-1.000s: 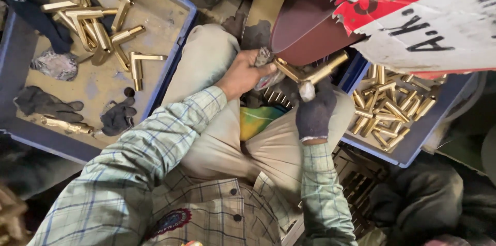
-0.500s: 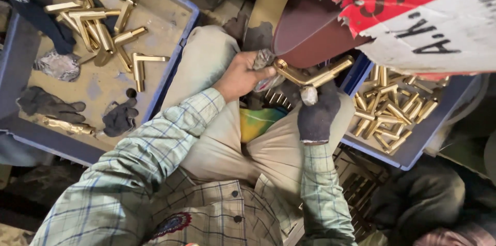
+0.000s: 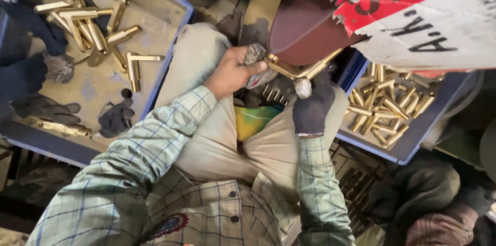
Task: The person sits cross-legged and repeatedly picks up brass L-shaped metal fittings from a blue bin, rubs them against a rotating grinding wheel, and places them into a second bin. The process is repeated continuously throughout the clip.
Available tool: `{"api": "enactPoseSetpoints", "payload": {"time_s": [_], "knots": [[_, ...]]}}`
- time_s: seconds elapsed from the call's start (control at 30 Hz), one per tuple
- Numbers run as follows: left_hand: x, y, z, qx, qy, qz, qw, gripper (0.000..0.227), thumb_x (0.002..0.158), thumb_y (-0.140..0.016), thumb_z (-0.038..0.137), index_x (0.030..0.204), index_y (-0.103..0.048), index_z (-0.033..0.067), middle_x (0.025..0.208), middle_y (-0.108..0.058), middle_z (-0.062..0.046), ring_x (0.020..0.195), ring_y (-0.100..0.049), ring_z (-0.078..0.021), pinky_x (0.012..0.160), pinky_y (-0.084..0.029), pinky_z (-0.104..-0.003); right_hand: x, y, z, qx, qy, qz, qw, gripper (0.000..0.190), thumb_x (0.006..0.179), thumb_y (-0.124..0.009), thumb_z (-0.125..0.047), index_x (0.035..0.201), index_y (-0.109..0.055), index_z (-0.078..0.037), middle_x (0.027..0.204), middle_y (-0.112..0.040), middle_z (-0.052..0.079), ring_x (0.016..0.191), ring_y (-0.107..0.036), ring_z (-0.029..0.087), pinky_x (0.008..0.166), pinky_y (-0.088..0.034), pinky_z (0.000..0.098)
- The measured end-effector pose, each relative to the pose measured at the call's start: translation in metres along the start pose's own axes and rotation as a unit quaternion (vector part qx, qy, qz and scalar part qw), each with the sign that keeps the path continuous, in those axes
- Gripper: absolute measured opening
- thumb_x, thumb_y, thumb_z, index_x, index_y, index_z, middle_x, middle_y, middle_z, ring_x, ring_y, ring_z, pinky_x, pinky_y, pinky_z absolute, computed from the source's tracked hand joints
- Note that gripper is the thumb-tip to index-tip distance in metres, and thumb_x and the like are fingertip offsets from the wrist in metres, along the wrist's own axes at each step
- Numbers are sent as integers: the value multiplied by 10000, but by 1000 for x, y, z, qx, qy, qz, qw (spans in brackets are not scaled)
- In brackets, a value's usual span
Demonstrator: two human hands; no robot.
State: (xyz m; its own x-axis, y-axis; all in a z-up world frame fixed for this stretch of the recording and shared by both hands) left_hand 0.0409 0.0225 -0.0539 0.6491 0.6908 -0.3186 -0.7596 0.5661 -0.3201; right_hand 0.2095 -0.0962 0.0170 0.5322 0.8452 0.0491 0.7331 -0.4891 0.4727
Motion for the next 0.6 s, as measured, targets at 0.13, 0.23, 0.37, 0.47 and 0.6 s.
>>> {"api": "enactPoseSetpoints", "payload": {"time_s": [0.13, 0.23, 0.37, 0.47, 0.6], "knots": [[12, 6, 2, 38, 24, 32, 998, 126, 976, -683, 82, 1043, -724, -16, 933, -747, -37, 836, -642, -95, 777, -550, -285, 11, -17, 24, -169, 52, -91, 980, 256, 925, -692, -110, 1119, -683, 58, 1133, -711, 204, 1168, -650, 358, 1044, -468, 462], [23, 10, -8, -5, 157, 97, 983, 136, 948, -684, 100, 1005, -735, -13, 885, -747, -46, 786, -665, -123, 716, -539, -302, 27, -35, 51, -377, 91, -217, 896, 212, 885, -750, -176, 911, -748, 35, 995, -730, 196, 1194, -618, 363, 1082, -422, 502], [21, 9, -1, -26, 140, 90, 986, 128, 956, -694, 83, 1015, -730, -24, 909, -741, -49, 801, -651, -123, 723, -534, -300, 26, -23, 32, -339, 117, -130, 924, 253, 774, -726, -95, 979, -738, 52, 1160, -713, 246, 1170, -596, 392, 1049, -458, 451], [1, 9, 6, -40, 37, 33, 998, 133, 964, -681, 52, 1072, -718, -15, 976, -736, -18, 871, -645, -85, 802, -543, -258, 4, -7, 30, -67, -100, -11, 993, 418, 800, -710, -207, 1186, -683, -48, 1038, -700, 105, 1042, -653, 279, 975, -508, 436], [1, 11, 8, -29, 7, 27, 999, 140, 970, -671, 50, 1090, -710, -10, 992, -734, -14, 889, -644, -80, 816, -545, -255, 7, -10, 31, -43, -98, -5, 994, 225, 771, -751, -212, 971, -754, -109, 975, -741, 114, 977, -646, 292, 934, -471, 434]]}}
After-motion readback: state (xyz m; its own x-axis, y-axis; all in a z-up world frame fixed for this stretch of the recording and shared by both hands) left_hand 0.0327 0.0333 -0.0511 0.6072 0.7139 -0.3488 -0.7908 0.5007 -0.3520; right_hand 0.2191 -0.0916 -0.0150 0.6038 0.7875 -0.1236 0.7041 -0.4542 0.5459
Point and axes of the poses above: each hand's wrist, its own x-axis towards the middle knuckle, its own y-axis out of the back of the hand, z = x × y, the point moved 6 cm from there along x, towards the middle knuckle
